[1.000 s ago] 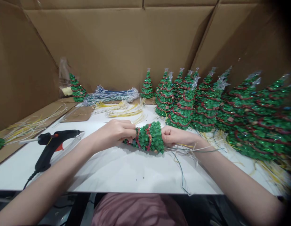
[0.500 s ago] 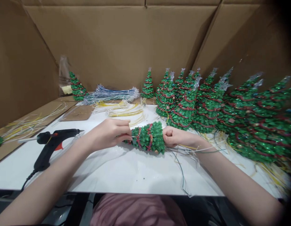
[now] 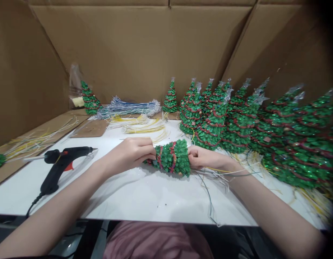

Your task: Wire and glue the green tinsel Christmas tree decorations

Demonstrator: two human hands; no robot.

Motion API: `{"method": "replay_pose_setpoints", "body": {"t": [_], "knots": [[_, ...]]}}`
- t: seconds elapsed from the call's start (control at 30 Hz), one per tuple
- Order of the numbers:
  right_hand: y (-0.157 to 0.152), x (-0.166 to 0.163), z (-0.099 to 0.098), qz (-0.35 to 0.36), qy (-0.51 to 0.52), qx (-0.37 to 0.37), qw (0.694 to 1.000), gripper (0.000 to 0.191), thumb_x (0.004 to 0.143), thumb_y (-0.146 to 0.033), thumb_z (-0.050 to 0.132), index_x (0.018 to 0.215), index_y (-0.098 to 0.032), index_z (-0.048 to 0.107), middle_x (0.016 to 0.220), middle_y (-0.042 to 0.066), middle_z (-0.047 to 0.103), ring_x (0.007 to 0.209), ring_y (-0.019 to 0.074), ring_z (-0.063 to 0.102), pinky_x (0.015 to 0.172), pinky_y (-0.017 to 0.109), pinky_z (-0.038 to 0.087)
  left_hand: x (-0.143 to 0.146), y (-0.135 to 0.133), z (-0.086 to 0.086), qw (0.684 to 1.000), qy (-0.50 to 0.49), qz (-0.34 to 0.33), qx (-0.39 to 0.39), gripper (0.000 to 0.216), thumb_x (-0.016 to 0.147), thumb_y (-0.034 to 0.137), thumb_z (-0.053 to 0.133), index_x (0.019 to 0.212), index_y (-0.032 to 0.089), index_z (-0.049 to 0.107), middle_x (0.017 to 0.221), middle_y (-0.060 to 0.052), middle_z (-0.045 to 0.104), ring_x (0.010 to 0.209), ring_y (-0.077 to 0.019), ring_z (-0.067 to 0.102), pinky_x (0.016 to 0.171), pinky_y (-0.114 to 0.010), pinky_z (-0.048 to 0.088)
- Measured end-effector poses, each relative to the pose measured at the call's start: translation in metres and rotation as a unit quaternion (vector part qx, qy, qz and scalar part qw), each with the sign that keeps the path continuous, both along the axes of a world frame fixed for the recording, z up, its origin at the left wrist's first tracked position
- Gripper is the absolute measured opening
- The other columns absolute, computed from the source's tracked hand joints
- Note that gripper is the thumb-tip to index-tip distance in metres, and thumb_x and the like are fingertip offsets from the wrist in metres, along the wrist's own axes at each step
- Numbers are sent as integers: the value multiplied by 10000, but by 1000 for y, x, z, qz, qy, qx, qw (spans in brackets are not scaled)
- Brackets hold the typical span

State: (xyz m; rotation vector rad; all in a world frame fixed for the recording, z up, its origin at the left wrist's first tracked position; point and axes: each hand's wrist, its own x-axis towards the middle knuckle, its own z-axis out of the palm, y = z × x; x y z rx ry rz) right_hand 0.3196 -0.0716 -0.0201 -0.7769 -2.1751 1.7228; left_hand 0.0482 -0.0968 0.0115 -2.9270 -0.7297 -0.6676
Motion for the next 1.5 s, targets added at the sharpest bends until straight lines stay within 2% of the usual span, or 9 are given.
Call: {"method": "replay_pose_setpoints", "body": {"t": [0.27,0.4,0.6,0.73,0.83,1.03,1.13,1.37,1.5], "knots": [[0,0,1,-9,40,-10,999,487,784,-544,565,563,-183,325,496,-95,239,436,30,179,392,200,136,4,-1,-2,1000,-20,7,13,201,908,175,444,766,151,584,686,-17,564,616,-103,513,575,-203,378],[-1,0,3,-18,47,6,999,485,789,-543,561,552,-172,358,493,-96,224,436,32,162,391,203,120,4,0,-2,1000,-23,10,10,200,908,204,458,764,158,590,696,-13,573,637,-106,529,605,-212,385],[0,2,5,-13,60,15,998,491,785,-567,554,554,-160,404,490,-92,229,425,34,178,381,203,120,-1,4,1,999,-13,-4,-46,177,901,238,481,813,162,615,760,-35,589,700,-123,543,656,-228,410],[3,5,3,3,51,26,998,495,785,-586,541,583,-142,459,491,-75,298,416,33,210,376,201,128,-1,5,1,998,-25,-6,-56,187,905,205,466,807,156,617,767,-45,593,709,-125,544,663,-229,411],[5,7,2,3,38,36,999,489,803,-576,524,599,-134,476,505,-62,332,424,34,227,384,200,134,0,4,0,998,-31,-5,-50,174,899,193,472,804,156,614,758,-39,586,697,-121,535,653,-224,406],[5,6,2,-1,35,42,999,509,788,-593,529,561,-154,410,496,-66,310,434,37,222,395,198,147,4,3,-7,998,-51,27,-25,149,858,128,491,754,154,594,710,-18,574,676,-123,542,674,-234,430],[4,5,3,-3,39,40,998,501,786,-592,532,579,-143,454,508,-66,303,438,39,214,392,198,141,7,3,-10,997,-63,37,-9,141,830,109,504,727,157,588,679,-9,570,654,-123,541,678,-239,445],[4,4,1,-12,45,38,998,496,780,-591,540,602,-130,498,525,-66,278,449,42,202,392,201,136,9,4,-10,997,-62,42,30,145,836,162,528,705,161,592,670,-9,589,688,-136,573,699,-247,451],[4,4,1,-9,39,45,998,505,772,-603,540,593,-135,485,528,-62,289,456,44,209,397,201,137,6,5,-7,995,-59,62,47,137,838,224,566,720,166,605,664,-4,594,657,-123,562,624,-226,409]]}}
